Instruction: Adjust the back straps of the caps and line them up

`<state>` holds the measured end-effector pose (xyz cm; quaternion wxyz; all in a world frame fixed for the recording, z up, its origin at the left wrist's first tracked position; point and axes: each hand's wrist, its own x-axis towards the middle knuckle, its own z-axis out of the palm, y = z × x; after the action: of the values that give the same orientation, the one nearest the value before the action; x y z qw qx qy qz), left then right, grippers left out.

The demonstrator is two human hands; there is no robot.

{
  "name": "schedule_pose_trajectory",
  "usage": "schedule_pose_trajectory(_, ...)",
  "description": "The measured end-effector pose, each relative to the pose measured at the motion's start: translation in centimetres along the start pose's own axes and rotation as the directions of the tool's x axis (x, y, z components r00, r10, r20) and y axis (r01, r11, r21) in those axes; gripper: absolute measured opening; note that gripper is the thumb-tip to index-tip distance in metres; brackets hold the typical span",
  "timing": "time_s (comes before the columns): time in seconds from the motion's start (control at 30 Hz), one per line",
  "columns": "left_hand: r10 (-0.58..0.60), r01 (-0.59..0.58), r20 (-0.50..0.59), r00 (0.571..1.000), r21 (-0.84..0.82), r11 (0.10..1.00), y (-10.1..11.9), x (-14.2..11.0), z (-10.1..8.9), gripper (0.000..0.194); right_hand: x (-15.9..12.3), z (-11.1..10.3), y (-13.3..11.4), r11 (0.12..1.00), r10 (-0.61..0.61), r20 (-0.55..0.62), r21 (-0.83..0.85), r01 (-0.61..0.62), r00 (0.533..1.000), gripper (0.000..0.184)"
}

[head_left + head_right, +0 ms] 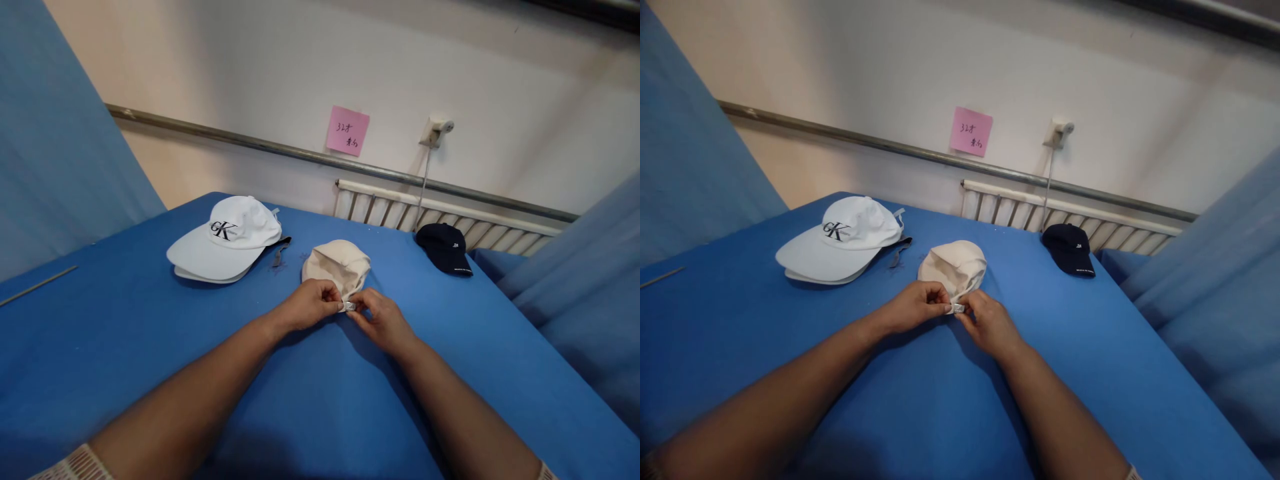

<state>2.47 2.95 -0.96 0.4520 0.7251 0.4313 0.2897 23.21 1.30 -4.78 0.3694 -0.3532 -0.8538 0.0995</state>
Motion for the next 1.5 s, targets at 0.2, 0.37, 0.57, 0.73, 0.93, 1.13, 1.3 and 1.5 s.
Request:
schedule_pose_trajectory(0.2, 0.005, -0.003, -0.051, 0.999, 0.045, 0.999, -0.2, 0.0, 0.6, 0.021, 0.1, 0.0, -0.1, 1.000, -0.014, 0.027, 0.006, 0.013, 1.000, 0.015)
schedule_pose_trajectory(0.37, 0.009, -0.010, -0.102, 0.995, -0.010, 1.000, -0.1, 0.0, 1.0, 0.019, 0.3, 0.2, -0.2, 1.000, 0.028, 0.019, 0.012, -0.028, 0.999, 0.012)
schedule_pose_trajectory(0.57, 0.059, -0.055, -0.036, 0.998, 0.122, 0.991, 1.1, -0.4, -0.4, 0.020, 0.5, -0.2, -0.3, 0.997, 0.072, -0.056, 0.028, -0.071, 0.996, 0.010)
schedule_pose_trajectory(0.73, 0.080, -0.076, -0.012, 0.997, 0.178, 0.981, 1.3, -0.6, -0.6, 0.018, 0.5, -0.3, -0.3, 0.998, 0.048, -0.063, 0.037, -0.045, 0.997, 0.010)
schedule_pose_trajectory(0.93, 0.075, -0.073, -0.002, 0.997, 0.193, 0.978, 1.0, -0.6, 0.1, 0.019, 0.4, 0.1, -0.5, 0.999, 0.017, -0.026, 0.032, -0.016, 1.000, 0.013)
schedule_pose_trajectory(1.13, 0.093, -0.088, -0.022, 0.995, 0.158, 0.984, 1.3, -0.6, -0.6, 0.023, 0.5, -0.3, -0.4, 0.999, 0.044, -0.103, 0.030, -0.042, 0.994, 0.011)
schedule_pose_trajectory(1.3, 0.084, -0.078, -0.049, 0.995, 0.125, 0.989, 1.2, -0.4, -0.7, 0.020, 0.5, -0.4, -0.4, 0.998, 0.055, -0.113, 0.036, -0.052, 0.992, 0.011)
schedule_pose_trajectory(1.5, 0.068, -0.060, -0.060, 0.996, 0.128, 0.990, 0.9, -0.3, 0.0, 0.020, 0.5, -0.4, -0.8, 0.999, 0.027, -0.077, 0.035, -0.025, 0.997, 0.012)
